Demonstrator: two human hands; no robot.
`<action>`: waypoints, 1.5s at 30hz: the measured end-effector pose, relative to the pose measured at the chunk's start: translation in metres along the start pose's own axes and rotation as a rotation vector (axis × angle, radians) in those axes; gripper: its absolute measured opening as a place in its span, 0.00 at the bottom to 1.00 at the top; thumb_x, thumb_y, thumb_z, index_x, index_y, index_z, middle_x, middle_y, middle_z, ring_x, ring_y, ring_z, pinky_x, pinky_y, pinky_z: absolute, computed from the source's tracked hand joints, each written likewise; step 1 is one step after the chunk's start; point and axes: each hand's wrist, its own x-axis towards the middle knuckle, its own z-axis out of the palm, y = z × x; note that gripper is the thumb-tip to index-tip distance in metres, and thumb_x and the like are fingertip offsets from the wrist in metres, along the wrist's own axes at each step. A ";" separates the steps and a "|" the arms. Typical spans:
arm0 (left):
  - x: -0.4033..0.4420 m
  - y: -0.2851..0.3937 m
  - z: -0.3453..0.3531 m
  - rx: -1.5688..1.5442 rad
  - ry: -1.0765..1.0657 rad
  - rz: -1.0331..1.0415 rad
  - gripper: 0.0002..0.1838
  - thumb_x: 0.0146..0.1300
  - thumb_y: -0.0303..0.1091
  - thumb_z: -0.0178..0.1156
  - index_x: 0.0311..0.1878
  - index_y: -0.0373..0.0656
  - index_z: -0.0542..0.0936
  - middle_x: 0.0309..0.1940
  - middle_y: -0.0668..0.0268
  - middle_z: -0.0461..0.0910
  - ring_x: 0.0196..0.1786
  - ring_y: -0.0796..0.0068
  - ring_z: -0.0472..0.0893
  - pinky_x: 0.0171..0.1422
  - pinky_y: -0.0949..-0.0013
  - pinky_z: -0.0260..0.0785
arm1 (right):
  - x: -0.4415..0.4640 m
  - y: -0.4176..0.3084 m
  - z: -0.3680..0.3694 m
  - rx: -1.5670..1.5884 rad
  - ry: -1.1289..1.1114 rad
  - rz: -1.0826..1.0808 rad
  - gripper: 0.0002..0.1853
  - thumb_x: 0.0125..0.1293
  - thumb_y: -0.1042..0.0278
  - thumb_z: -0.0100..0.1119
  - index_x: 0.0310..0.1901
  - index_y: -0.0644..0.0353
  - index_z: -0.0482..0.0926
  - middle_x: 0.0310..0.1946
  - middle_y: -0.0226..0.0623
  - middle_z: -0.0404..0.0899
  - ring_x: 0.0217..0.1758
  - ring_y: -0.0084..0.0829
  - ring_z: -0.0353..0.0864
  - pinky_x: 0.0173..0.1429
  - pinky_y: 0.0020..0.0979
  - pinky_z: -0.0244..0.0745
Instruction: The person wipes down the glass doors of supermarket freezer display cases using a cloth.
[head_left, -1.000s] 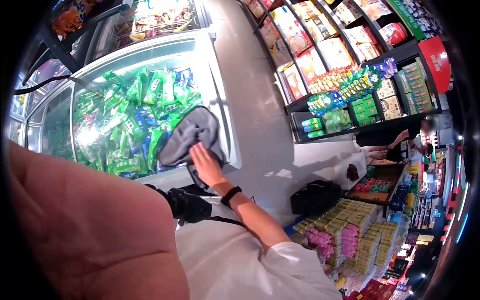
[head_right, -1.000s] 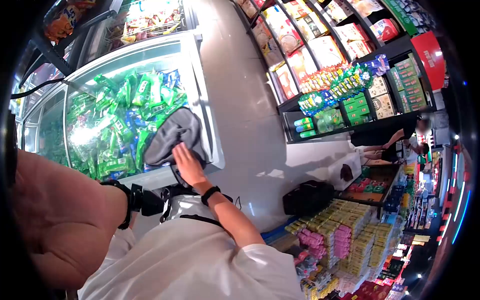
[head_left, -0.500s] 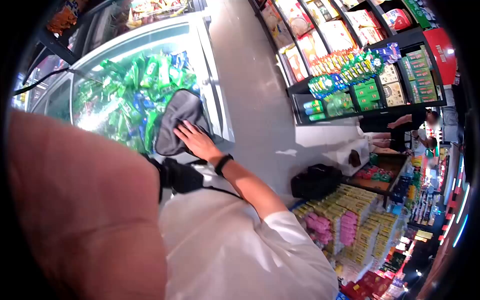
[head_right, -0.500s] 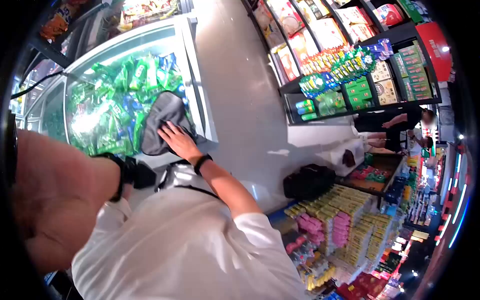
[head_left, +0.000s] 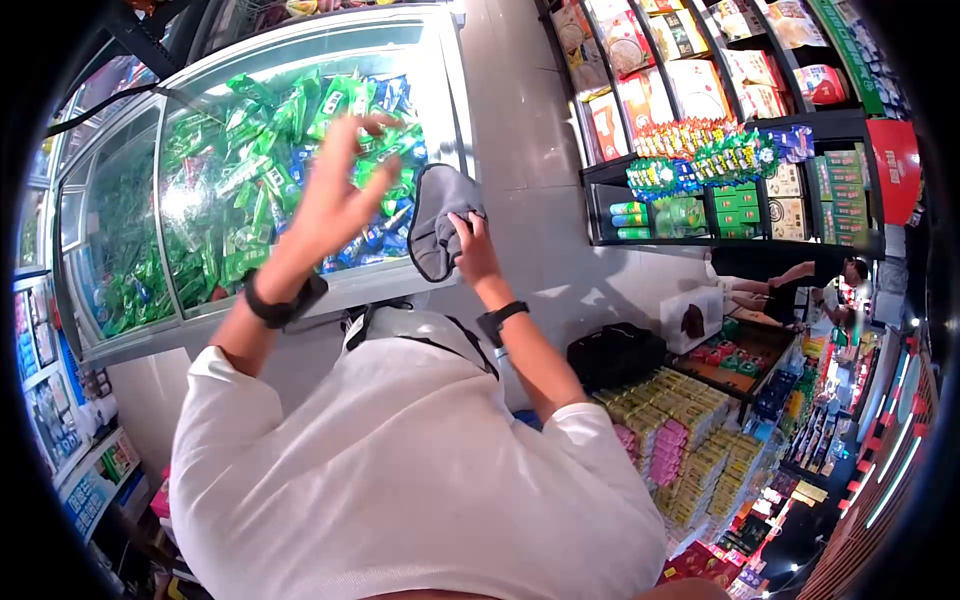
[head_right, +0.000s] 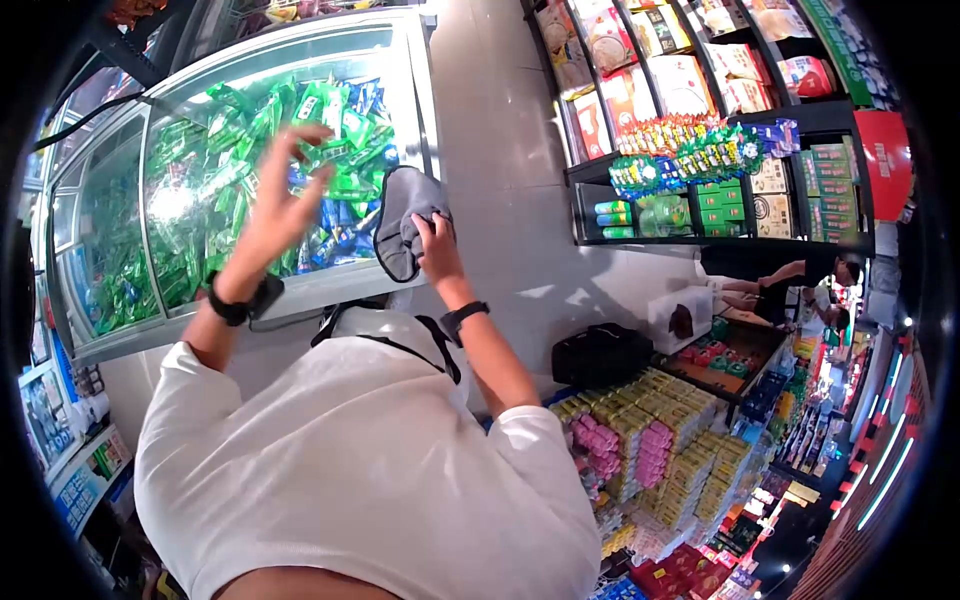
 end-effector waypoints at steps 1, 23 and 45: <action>-0.016 -0.044 0.031 -0.005 -0.087 0.022 0.28 0.56 0.25 0.62 0.61 0.40 0.67 0.57 0.50 0.71 0.61 0.53 0.71 0.67 0.56 0.61 | 0.005 -0.011 0.009 -0.015 0.078 0.043 0.41 0.45 0.85 0.63 0.65 0.55 0.67 0.62 0.57 0.63 0.67 0.57 0.62 0.71 0.45 0.62; -0.004 -0.262 0.027 0.440 -0.112 0.157 0.31 0.51 0.20 0.56 0.63 0.44 0.70 0.54 0.55 0.76 0.57 0.53 0.74 0.62 0.55 0.64 | 0.202 -0.113 0.092 0.063 0.089 -0.198 0.34 0.55 0.68 0.59 0.65 0.68 0.63 0.68 0.52 0.63 0.74 0.48 0.58 0.74 0.48 0.55; -0.183 -0.220 0.051 0.670 -0.425 -0.197 0.61 0.58 0.68 0.54 0.71 0.19 0.43 0.74 0.33 0.40 0.77 0.34 0.39 0.75 0.36 0.36 | 0.111 -0.133 0.093 -0.055 -0.482 -0.672 0.57 0.43 0.55 0.72 0.73 0.66 0.52 0.77 0.43 0.47 0.80 0.37 0.45 0.78 0.43 0.49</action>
